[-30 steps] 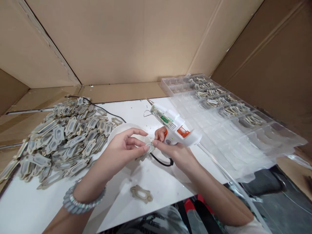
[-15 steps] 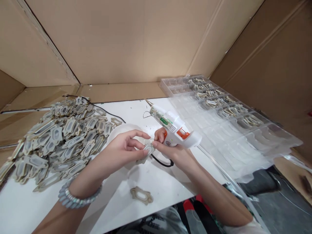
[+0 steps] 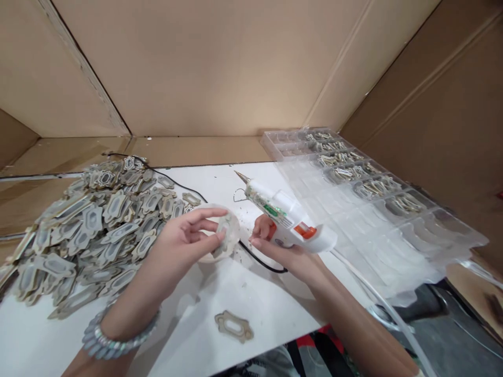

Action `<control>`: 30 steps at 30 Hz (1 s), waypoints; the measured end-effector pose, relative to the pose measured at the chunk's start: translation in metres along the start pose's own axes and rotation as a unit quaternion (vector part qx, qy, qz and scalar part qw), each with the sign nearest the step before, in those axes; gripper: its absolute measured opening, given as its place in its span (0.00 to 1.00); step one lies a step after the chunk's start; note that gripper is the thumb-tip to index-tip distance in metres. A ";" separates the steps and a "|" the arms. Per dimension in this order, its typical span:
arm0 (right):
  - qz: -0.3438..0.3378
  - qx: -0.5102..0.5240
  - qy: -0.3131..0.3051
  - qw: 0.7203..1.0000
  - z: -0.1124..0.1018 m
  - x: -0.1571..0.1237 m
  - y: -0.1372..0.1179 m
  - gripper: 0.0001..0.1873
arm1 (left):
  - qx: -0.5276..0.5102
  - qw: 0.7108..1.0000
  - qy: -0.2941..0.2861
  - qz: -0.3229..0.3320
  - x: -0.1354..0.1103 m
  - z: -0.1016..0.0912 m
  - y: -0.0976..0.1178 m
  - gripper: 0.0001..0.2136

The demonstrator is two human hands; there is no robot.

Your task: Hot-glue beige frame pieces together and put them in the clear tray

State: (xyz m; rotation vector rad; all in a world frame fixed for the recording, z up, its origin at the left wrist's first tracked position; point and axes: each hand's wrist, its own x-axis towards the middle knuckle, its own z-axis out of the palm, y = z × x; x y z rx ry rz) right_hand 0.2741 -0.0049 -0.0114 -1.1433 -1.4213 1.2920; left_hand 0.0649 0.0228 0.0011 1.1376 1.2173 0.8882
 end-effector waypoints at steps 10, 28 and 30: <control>-0.105 -0.166 -0.043 0.980 0.006 -0.006 0.002 0.14 | -0.002 0.980 0.161 0.121 -0.008 -0.021 0.004 0.24; -0.120 -0.178 -0.077 0.974 0.006 -0.005 0.002 0.16 | 0.015 0.983 0.142 0.114 -0.018 -0.010 0.006 0.20; -0.123 -0.178 -0.077 0.973 0.006 -0.005 0.002 0.16 | 0.015 0.983 0.140 0.115 -0.018 -0.010 0.006 0.20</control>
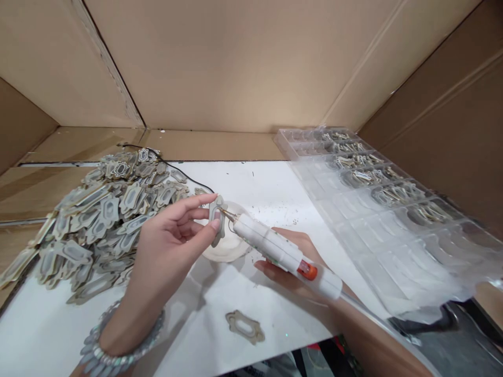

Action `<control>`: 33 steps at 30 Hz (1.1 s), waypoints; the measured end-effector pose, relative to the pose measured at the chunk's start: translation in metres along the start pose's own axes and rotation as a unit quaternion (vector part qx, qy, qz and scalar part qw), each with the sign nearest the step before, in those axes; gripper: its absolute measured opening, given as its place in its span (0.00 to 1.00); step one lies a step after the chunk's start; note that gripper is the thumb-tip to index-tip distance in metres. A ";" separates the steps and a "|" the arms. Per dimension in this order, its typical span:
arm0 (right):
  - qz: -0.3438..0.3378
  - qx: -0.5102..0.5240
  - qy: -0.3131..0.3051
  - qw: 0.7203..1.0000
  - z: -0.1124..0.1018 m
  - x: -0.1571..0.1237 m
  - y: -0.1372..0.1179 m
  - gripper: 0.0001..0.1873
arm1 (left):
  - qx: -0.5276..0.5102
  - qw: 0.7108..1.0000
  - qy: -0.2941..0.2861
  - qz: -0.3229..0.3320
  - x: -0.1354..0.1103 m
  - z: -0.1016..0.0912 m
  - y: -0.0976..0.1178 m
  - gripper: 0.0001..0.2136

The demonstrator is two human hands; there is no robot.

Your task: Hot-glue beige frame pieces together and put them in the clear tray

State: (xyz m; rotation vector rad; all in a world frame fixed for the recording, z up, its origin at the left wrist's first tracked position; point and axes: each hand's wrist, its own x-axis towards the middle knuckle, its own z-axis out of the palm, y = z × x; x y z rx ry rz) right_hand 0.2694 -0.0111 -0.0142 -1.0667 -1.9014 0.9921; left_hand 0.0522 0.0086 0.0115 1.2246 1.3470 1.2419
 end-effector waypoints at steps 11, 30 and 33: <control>0.029 0.007 0.004 1.000 0.001 -0.001 -0.001 0.16 | 0.020 1.000 0.019 0.000 -0.004 0.002 0.004 0.20; 0.020 0.000 0.003 1.000 0.001 0.000 0.000 0.17 | 0.060 0.998 0.028 0.011 -0.004 0.002 0.004 0.20; 0.021 0.004 0.003 1.000 0.001 0.001 0.000 0.18 | 0.059 0.998 0.031 0.011 -0.004 0.002 0.004 0.19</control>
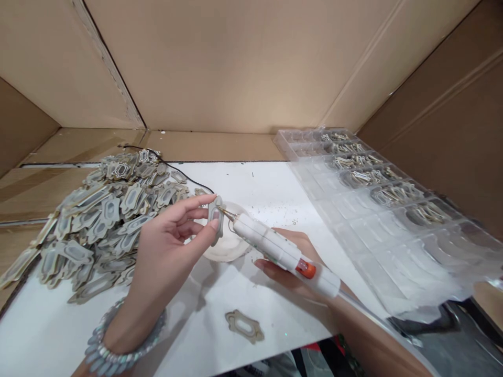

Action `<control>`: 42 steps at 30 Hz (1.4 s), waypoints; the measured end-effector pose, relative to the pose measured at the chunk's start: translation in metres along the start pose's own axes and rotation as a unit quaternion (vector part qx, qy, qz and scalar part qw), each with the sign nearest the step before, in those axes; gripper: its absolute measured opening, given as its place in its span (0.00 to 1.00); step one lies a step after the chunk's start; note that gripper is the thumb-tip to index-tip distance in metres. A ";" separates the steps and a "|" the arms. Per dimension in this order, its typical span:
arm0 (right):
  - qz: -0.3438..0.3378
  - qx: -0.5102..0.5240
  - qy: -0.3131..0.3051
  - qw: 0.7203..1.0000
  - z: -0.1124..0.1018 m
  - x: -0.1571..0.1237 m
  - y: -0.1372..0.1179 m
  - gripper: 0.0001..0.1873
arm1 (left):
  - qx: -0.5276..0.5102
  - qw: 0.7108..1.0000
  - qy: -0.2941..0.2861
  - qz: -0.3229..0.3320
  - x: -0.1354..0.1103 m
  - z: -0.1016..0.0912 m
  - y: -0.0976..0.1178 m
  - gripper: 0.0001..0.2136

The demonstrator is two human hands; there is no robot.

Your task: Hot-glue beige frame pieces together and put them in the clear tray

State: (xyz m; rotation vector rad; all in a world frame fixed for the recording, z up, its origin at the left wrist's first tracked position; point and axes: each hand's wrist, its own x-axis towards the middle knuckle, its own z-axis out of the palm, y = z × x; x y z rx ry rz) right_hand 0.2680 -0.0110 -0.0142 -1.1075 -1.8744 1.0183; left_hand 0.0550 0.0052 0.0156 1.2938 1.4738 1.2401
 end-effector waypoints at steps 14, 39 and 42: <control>-0.001 -0.012 0.009 1.000 0.000 -0.002 0.002 0.16 | 0.167 0.980 0.030 0.103 -0.005 0.000 0.003 0.12; 0.041 -0.019 -0.022 0.999 -0.005 -0.002 0.005 0.16 | -0.111 0.993 0.023 -0.037 0.026 -0.004 -0.016 0.25; 0.041 -0.022 -0.059 0.997 -0.004 -0.002 -0.002 0.15 | -0.087 0.996 0.020 -0.023 0.022 -0.005 -0.012 0.23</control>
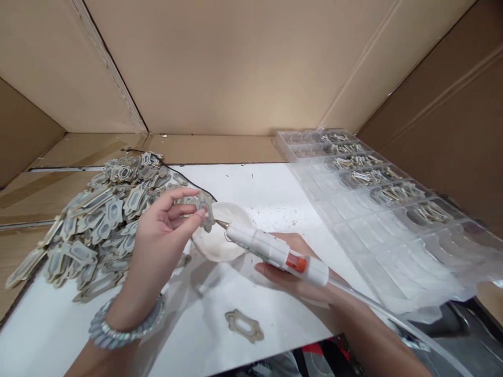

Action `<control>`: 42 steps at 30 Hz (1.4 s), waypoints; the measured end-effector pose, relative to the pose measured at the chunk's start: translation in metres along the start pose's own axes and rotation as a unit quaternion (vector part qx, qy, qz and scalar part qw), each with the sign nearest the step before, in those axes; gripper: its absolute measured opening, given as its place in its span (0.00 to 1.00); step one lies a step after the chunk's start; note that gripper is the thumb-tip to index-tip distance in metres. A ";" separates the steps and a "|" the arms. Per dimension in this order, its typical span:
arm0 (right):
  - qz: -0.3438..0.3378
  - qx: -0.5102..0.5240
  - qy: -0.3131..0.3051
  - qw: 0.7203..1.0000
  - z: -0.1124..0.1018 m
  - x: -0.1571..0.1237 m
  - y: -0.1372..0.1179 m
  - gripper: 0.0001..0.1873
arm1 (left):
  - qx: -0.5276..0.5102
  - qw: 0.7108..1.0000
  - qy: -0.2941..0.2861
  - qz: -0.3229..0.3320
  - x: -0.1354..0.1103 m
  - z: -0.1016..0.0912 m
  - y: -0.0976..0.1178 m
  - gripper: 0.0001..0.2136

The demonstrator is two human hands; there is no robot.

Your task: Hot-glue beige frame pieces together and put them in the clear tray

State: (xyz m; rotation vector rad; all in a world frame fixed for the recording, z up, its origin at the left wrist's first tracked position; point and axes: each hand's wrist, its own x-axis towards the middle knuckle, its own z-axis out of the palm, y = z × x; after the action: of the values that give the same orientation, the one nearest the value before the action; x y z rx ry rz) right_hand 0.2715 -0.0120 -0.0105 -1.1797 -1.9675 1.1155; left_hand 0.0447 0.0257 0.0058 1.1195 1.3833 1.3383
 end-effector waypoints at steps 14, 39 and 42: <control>0.038 0.020 -0.052 0.998 0.001 0.000 -0.004 0.14 | 0.029 0.998 -0.030 0.055 -0.005 -0.002 0.002 0.17; 0.036 -0.024 -0.043 0.998 0.001 0.001 -0.002 0.15 | 0.064 0.995 -0.016 0.081 -0.010 0.000 0.001 0.14; 0.036 -0.022 -0.045 0.998 0.000 0.001 -0.003 0.14 | 0.066 0.995 -0.016 0.078 -0.010 0.000 0.002 0.14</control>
State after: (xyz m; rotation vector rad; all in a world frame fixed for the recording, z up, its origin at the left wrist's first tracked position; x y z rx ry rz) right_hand 0.2696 -0.0125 -0.0076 -1.2511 -2.0404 1.1862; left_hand 0.0467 0.0162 0.0074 1.3561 1.4019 1.3471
